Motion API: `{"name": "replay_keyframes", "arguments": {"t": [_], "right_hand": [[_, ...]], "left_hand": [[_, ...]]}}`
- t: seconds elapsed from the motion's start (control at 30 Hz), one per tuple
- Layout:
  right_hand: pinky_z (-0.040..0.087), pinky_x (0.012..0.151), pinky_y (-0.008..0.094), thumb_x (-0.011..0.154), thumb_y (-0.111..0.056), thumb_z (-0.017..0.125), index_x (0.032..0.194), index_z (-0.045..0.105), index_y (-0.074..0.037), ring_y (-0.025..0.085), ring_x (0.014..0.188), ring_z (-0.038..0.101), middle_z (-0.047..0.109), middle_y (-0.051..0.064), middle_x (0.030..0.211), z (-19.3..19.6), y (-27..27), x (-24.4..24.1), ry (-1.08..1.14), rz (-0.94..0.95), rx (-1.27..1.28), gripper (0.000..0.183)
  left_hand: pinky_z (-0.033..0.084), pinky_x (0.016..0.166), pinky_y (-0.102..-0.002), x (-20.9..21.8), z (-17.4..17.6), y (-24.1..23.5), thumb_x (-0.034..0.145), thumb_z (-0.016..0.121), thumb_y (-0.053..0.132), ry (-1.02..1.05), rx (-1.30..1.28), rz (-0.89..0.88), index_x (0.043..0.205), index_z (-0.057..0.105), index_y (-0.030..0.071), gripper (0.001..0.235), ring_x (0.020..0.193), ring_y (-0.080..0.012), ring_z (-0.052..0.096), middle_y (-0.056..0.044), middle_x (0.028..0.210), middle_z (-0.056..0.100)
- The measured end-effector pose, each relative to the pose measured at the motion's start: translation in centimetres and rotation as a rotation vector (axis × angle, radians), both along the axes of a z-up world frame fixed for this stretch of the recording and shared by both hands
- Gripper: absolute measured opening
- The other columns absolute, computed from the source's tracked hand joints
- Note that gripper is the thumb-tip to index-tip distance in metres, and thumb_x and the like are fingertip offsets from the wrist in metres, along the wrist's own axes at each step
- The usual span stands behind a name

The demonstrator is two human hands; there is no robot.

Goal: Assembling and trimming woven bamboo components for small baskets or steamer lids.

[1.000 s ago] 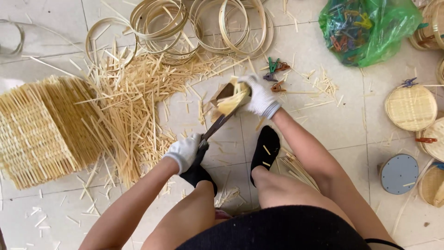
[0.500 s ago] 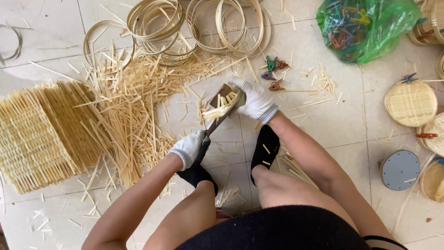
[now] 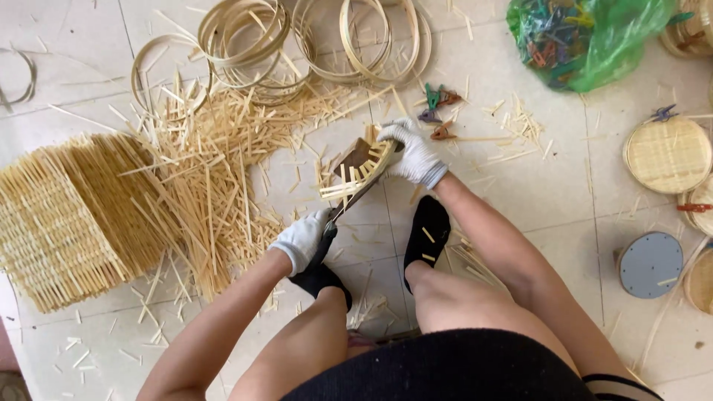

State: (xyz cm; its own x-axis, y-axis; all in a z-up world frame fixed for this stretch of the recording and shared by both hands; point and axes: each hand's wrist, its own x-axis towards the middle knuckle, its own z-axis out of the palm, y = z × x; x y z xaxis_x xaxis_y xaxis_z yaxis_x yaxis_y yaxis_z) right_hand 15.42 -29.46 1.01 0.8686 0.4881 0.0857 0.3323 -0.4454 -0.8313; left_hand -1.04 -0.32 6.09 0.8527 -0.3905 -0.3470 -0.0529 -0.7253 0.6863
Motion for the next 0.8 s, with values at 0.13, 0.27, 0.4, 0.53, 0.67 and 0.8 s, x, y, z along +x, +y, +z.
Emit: {"name": "replay_keyframes", "arguments": {"t": [0.13,0.27,0.4,0.53,0.67,0.8], "right_hand": [[0.055,0.098,0.035,0.042,-0.024,0.103,0.109,0.072,-0.019,0.025,0.111,0.062,0.060,0.006,0.119,4.8,-0.4,-0.3,0.015,-0.073,-0.180,0.074],[0.054,0.099,0.037,0.045,-0.028,0.103,0.112,0.074,-0.018,0.026,0.113,0.063,0.059,0.007,0.123,7.5,-0.3,-0.5,-0.087,-0.034,-0.143,0.073],[0.056,0.102,0.037,0.052,-0.024,0.100,0.113,0.075,-0.018,0.028,0.114,0.063,0.057,0.009,0.124,5.6,0.5,-1.4,-0.129,-0.023,-0.136,0.066],[0.056,0.104,0.037,0.058,-0.029,0.102,0.117,0.074,-0.020,0.026,0.117,0.062,0.056,0.010,0.127,5.8,0.7,-1.7,-0.085,-0.040,-0.142,0.067],[0.045,0.108,0.046,0.040,-0.038,0.105,0.140,0.053,-0.012,0.038,0.128,0.048,0.043,0.023,0.141,7.5,0.7,0.0,-0.088,-0.064,-0.124,0.116],[0.041,0.117,0.046,0.045,-0.040,0.103,0.148,0.044,-0.007,0.038,0.138,0.047,0.048,0.020,0.146,-0.3,-0.6,1.3,0.050,0.131,-0.034,0.124]], "left_hand": [[0.052,0.083,-0.050,0.5,2.4,-0.6,0.100,0.052,0.029,0.260,0.197,-0.114,0.115,0.056,0.006,0.027,0.098,-0.0464,0.067,-0.025,0.096,0.069],[0.054,0.083,-0.049,1.1,5.1,-0.6,0.103,0.045,0.032,0.514,0.172,0.051,0.109,0.059,0.007,0.030,0.093,-0.0437,0.071,-0.024,0.093,0.072],[0.052,0.078,-0.052,-0.1,-1.2,0.3,0.094,0.053,0.028,-0.005,0.061,-0.046,0.110,0.052,0.002,0.030,0.094,-0.0491,0.065,-0.030,0.101,0.068],[0.052,0.080,-0.053,0.8,1.4,-0.4,0.100,0.051,0.033,0.219,0.166,-0.039,0.110,0.052,0.003,0.032,0.096,-0.0479,0.066,-0.027,0.103,0.068],[0.054,0.081,-0.050,0.4,3.6,0.0,0.107,0.040,0.032,0.577,0.127,0.179,0.107,0.060,0.002,0.036,0.091,-0.0470,0.069,-0.029,0.093,0.071],[0.054,0.084,-0.049,0.4,5.6,0.2,0.097,0.053,0.024,0.405,0.337,-0.120,0.117,0.049,0.006,0.027,0.095,-0.0429,0.070,-0.025,0.095,0.072]]}}
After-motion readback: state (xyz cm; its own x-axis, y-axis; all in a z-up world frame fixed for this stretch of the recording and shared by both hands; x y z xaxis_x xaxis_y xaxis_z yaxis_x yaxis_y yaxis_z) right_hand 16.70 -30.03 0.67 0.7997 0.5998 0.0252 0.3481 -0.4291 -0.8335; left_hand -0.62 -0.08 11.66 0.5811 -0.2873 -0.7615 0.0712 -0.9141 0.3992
